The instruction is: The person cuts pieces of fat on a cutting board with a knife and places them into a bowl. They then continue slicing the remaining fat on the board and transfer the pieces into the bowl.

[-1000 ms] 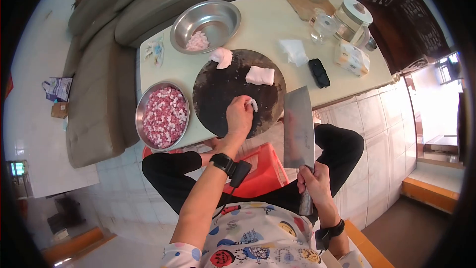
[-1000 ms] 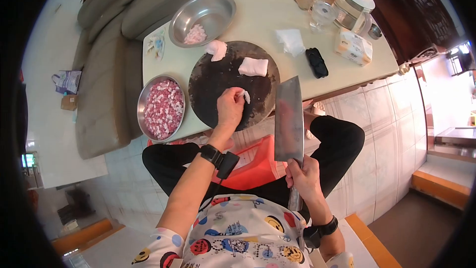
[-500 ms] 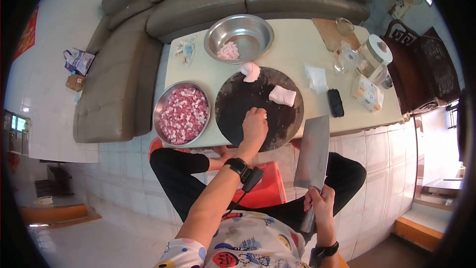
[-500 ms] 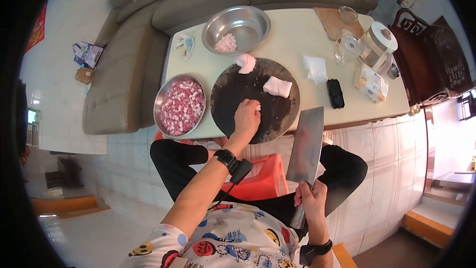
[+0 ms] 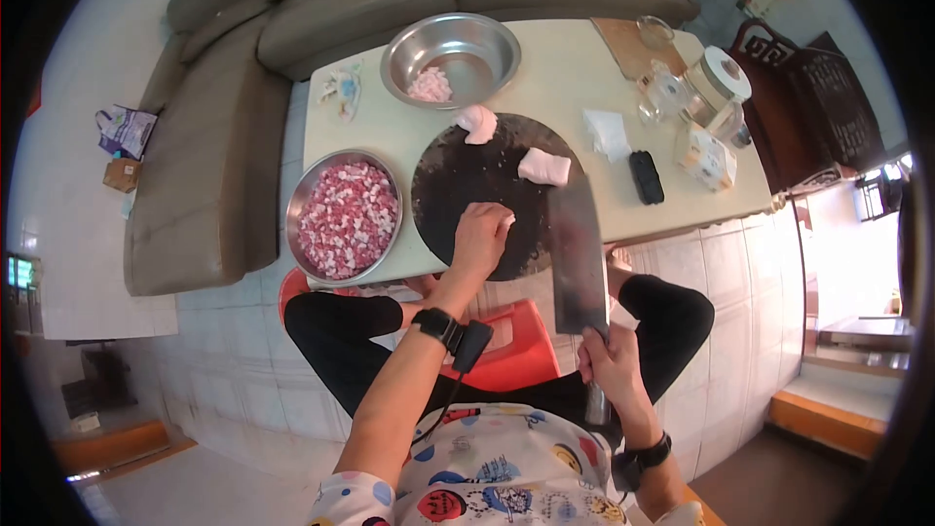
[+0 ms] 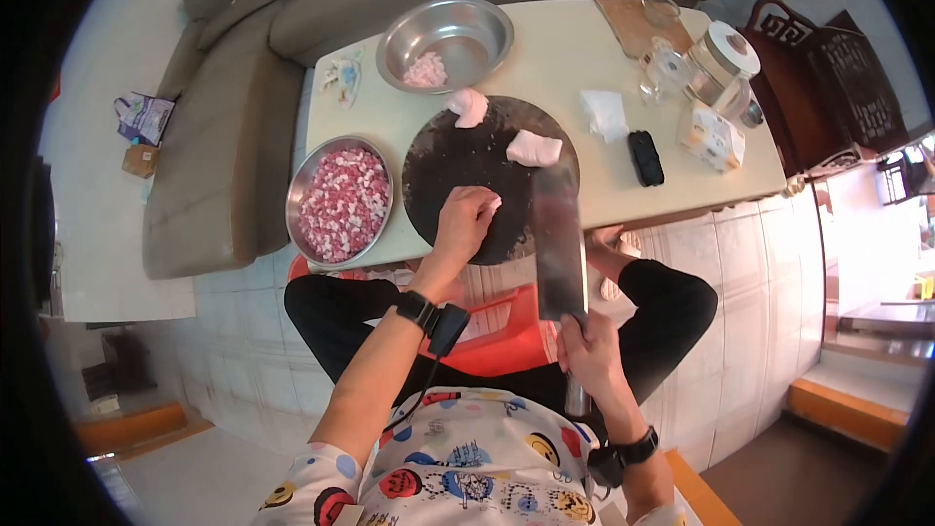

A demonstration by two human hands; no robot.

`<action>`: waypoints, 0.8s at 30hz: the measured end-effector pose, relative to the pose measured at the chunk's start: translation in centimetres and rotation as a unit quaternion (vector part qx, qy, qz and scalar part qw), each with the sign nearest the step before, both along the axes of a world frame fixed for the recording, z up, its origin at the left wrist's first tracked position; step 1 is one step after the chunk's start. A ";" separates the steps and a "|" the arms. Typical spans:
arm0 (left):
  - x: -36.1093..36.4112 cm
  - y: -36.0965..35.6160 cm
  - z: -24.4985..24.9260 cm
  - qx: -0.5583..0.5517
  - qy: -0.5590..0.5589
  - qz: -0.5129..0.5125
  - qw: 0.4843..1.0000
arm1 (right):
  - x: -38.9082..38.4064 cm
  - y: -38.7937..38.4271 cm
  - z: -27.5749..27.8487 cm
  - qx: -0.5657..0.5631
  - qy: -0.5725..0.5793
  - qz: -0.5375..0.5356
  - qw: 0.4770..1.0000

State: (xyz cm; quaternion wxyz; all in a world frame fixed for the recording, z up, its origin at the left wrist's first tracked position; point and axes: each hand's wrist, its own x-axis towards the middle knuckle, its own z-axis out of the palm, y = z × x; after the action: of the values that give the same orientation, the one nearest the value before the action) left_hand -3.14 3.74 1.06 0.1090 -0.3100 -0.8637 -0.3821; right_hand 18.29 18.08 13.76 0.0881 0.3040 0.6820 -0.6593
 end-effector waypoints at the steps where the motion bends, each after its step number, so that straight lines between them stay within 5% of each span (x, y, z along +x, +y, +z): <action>1: 0.1 -0.2 -0.6 -0.018 -0.014 -0.019 1.000 | -0.8 -0.2 0.2 0.003 0.009 0.018 1.000; 5: 1.6 -1.1 -0.3 0.084 -0.084 0.015 0.993 | -3.3 0.0 -2.2 0.096 0.042 0.073 0.992; 7: 1.6 -1.6 -0.6 0.078 -0.061 0.018 0.995 | -4.8 0.2 -3.6 0.288 0.154 0.125 0.937; 10: 1.3 -1.4 -0.8 0.063 -0.019 0.018 0.998 | -6.5 -0.2 -3.8 0.353 0.190 0.146 0.904; 24: 1.2 -1.2 -0.9 0.085 -0.036 0.015 0.996 | -6.2 -0.2 -3.7 0.368 0.096 0.256 0.888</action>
State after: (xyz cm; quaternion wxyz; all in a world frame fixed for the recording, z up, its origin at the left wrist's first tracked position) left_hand -1.93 2.57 0.20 0.1100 -0.2726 -0.8361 -0.4632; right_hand 12.06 17.84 10.06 0.0699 0.0644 0.9352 -0.3411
